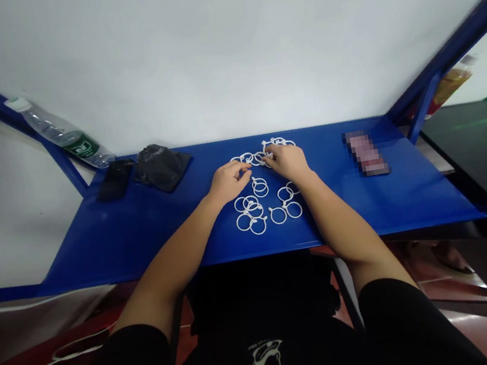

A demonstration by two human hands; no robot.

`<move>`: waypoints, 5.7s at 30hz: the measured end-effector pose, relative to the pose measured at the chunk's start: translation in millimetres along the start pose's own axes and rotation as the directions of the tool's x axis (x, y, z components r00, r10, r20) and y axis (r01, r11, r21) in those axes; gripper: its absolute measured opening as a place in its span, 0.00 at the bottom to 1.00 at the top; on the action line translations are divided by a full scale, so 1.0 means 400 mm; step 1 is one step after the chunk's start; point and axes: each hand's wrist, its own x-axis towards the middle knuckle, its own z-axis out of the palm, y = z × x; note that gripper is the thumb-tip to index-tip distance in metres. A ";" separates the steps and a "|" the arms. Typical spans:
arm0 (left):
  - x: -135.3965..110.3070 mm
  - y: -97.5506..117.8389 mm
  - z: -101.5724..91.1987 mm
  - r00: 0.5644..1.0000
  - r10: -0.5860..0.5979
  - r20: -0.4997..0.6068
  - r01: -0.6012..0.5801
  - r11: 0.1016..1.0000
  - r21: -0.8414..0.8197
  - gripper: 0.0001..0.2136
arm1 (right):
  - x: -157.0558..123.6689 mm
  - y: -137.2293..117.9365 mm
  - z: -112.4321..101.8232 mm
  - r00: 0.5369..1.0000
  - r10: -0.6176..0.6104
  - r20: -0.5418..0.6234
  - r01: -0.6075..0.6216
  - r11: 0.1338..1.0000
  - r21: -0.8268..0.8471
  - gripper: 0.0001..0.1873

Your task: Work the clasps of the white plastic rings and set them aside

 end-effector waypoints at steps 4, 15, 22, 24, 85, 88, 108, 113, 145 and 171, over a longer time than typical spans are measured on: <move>0.001 -0.003 0.000 0.975 -0.025 0.220 0.010 0.997 0.071 0.09 | 0.001 0.002 -0.001 0.999 0.035 0.025 -0.035 0.999 0.020 0.13; 0.001 0.002 0.005 0.969 -0.051 0.240 0.032 0.996 0.083 0.12 | -0.011 -0.030 0.004 0.931 -0.221 0.290 0.174 0.968 0.179 0.09; 0.000 0.012 -0.002 0.963 -0.068 0.260 0.048 0.996 0.079 0.13 | -0.014 -0.038 0.007 0.895 -0.225 0.386 0.172 0.971 0.167 0.11; -0.001 0.012 -0.002 0.962 -0.069 0.265 0.048 0.995 0.086 0.13 | -0.015 -0.038 0.012 0.892 -0.228 0.390 0.167 0.969 0.184 0.10; 0.000 0.017 0.003 0.989 -0.076 0.124 0.067 0.995 0.076 0.08 | -0.032 -0.072 0.011 0.975 -0.221 0.005 0.191 0.856 0.481 0.05; 0.000 0.022 0.005 0.986 -0.069 0.149 0.053 0.993 0.105 0.07 | -0.030 -0.074 0.013 0.971 -0.238 0.014 0.204 0.859 0.470 0.03; 0.004 0.013 0.000 0.979 -0.173 0.107 0.172 0.985 0.019 0.22 | -0.005 -0.011 0.038 0.965 -0.261 -0.011 0.249 0.911 0.329 0.15; 0.005 0.017 -0.004 0.976 -0.196 0.100 0.193 0.981 0.038 0.20 | -0.015 -0.045 0.012 0.986 -0.158 -0.052 0.166 0.914 0.371 0.10; 0.002 0.011 0.010 0.987 -0.083 0.138 0.084 0.996 -0.001 0.19 | -0.028 -0.071 0.016 0.948 -0.299 0.110 0.225 0.872 0.434 0.06; 0.014 -0.047 0.025 0.973 -0.081 -0.214 0.071 0.996 -0.054 0.09 | -0.008 0.006 -0.112 0.642 -0.051 0.765 -0.067 0.990 0.121 0.12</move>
